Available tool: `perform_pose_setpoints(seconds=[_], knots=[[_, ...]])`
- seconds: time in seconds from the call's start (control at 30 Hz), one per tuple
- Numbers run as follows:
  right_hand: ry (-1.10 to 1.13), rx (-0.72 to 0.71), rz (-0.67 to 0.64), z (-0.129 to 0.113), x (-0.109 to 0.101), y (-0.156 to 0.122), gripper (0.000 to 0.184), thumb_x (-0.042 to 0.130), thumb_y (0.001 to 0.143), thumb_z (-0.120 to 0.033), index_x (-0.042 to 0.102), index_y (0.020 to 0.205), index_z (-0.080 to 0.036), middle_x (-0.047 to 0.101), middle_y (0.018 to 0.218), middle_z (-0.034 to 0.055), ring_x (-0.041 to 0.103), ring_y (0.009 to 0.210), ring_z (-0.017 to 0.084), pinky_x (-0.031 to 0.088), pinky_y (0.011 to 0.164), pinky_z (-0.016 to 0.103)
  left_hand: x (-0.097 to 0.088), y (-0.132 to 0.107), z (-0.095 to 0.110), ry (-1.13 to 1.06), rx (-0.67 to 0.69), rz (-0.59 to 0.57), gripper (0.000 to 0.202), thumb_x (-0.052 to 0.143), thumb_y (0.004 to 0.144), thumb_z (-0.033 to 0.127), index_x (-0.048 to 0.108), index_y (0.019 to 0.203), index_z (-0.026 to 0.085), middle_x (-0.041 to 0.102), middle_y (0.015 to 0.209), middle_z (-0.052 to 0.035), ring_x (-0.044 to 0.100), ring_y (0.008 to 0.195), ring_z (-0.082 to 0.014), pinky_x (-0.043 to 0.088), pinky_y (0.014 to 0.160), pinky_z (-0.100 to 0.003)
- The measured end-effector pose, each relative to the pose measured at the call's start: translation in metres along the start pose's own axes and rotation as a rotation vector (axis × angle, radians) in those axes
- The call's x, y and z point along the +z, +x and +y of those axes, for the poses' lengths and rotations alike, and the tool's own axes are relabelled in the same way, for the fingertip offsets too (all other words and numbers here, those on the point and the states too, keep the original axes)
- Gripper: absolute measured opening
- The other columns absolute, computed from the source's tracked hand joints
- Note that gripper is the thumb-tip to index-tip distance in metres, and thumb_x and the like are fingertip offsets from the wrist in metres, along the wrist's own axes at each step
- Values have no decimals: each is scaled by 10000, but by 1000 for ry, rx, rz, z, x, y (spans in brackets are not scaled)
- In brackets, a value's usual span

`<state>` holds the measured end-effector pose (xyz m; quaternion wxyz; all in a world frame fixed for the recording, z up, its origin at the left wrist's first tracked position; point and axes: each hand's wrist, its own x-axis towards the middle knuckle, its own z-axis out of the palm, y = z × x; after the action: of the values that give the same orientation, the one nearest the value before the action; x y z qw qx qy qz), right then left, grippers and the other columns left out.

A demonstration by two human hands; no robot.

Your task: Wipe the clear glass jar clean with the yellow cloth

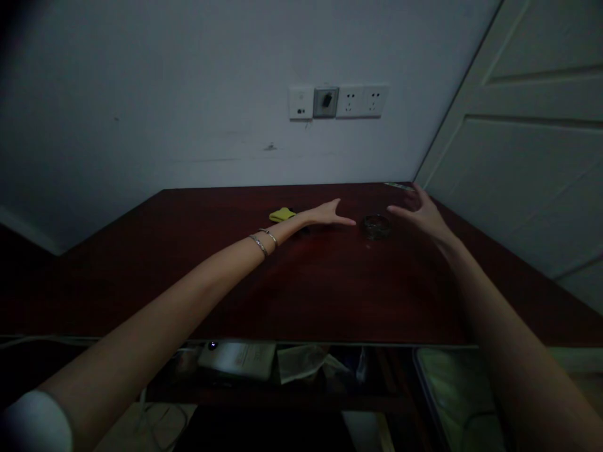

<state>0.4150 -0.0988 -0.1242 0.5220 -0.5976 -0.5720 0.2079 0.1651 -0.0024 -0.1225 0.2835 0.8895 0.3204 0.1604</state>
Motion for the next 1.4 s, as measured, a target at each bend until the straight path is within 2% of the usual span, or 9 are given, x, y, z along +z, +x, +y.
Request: perform_pose_setpoints(seconds=[0.1,0.2,0.3,0.47,0.63,0.8,0.93,1.17,1.4], knots=[[-9,51,-72,19,1,-10,1099,790,614,-440,154,1478,-203,276,1503,239,386,1346,307,415,1022,440,13,11,-1,23,-19,-74,1034,648,616,668,339,1372,35,421,1422,-212,347,1337,-385,345,1076,-396],[-26,83,-134,28,6,-15,1197,821,543,-459,127,1483,-200,279,1506,226,358,1358,327,387,1047,482,21,20,-1,47,-40,-86,1024,620,622,693,359,1363,36,443,1407,-205,350,1335,-381,353,1063,-394],[-76,107,-195,28,9,-16,1265,828,508,-484,83,1491,-202,284,1507,212,335,1367,342,383,1052,508,27,26,0,92,-74,-112,1044,591,615,731,366,1358,32,450,1397,-216,387,1313,-372,377,1034,-390],[-129,121,-229,23,13,-18,1273,819,530,-484,51,1496,-171,324,1486,222,408,1323,354,416,1036,502,34,32,0,174,-92,-130,1058,564,625,749,359,1363,19,379,1443,-238,361,1332,-365,343,1061,-374],[-120,80,-210,29,18,-18,1237,817,541,-474,86,1493,-176,395,1450,209,426,1312,340,395,1054,501,37,30,1,205,-85,-145,1031,527,651,759,347,1383,56,340,1473,-217,239,1385,-389,267,1105,-429],[-85,34,-224,37,18,-16,1195,816,565,-440,102,1489,-192,450,1421,180,459,1294,311,357,1080,499,43,32,2,233,-46,-120,1021,520,675,740,341,1379,23,307,1483,-233,100,1416,-403,165,1137,-461],[-72,57,-213,33,18,-18,1192,822,563,-416,115,1489,-163,475,1398,189,478,1277,315,365,1081,484,46,38,2,237,4,-111,963,507,707,718,376,1357,19,370,1446,-234,181,1400,-384,133,1142,-456],[-86,77,-179,32,17,-20,1182,824,562,-390,134,1486,-129,501,1376,191,478,1274,324,359,1088,481,48,44,1,214,160,-155,678,475,805,598,513,1282,117,555,1317,-120,387,1317,-277,12,1152,-456],[-77,69,-148,37,19,-18,1183,832,543,-393,160,1478,-121,536,1344,183,504,1250,319,364,1083,480,52,41,3,180,194,-177,546,422,868,521,516,1286,182,582,1307,-74,450,1277,-227,2,1147,-483]])
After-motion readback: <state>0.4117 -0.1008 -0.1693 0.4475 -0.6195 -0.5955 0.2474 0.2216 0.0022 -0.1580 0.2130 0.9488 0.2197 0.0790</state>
